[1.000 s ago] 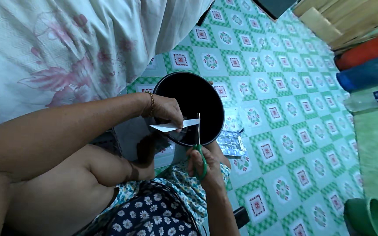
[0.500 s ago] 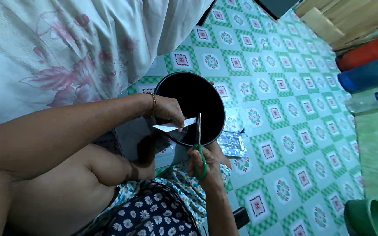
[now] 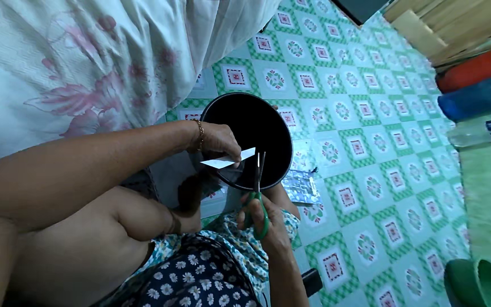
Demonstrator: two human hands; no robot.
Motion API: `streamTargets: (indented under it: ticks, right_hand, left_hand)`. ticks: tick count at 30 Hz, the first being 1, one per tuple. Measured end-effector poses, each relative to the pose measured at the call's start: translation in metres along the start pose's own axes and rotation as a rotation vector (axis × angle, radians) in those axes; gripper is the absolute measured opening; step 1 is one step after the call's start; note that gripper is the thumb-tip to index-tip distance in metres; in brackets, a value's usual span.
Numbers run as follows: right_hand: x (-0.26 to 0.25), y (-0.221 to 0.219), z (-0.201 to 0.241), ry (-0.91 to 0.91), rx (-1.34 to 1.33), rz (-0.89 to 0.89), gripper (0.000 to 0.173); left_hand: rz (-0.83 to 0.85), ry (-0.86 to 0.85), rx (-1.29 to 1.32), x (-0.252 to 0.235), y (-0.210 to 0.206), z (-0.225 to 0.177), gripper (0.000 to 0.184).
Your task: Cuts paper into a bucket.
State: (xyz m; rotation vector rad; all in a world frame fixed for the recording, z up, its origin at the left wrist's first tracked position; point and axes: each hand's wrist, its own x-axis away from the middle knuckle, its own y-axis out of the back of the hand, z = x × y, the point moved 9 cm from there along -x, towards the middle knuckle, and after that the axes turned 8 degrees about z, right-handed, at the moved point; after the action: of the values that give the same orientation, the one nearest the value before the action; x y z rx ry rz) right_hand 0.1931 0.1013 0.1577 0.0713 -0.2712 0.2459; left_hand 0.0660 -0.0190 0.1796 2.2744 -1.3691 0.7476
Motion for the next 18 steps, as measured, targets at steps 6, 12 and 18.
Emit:
streamTargets:
  ticks: [6,12,18]
  right_hand:
    - [-0.0079,-0.0053,0.0044,0.008,0.013,-0.008,0.016]
    - [-0.0050,-0.0039,0.0005,0.004,-0.029,-0.003,0.018]
    - [-0.0077,-0.0077,0.0022,-0.009,-0.003,-0.009,0.014]
  left_hand:
    - [0.019,0.014,-0.007,0.0001,-0.0052,0.0004,0.025]
    - [0.012,0.003,0.011,-0.0012,-0.0023,0.0016,0.025]
    - [0.007,-0.004,-0.033,-0.0026,-0.0045,-0.0001,0.025]
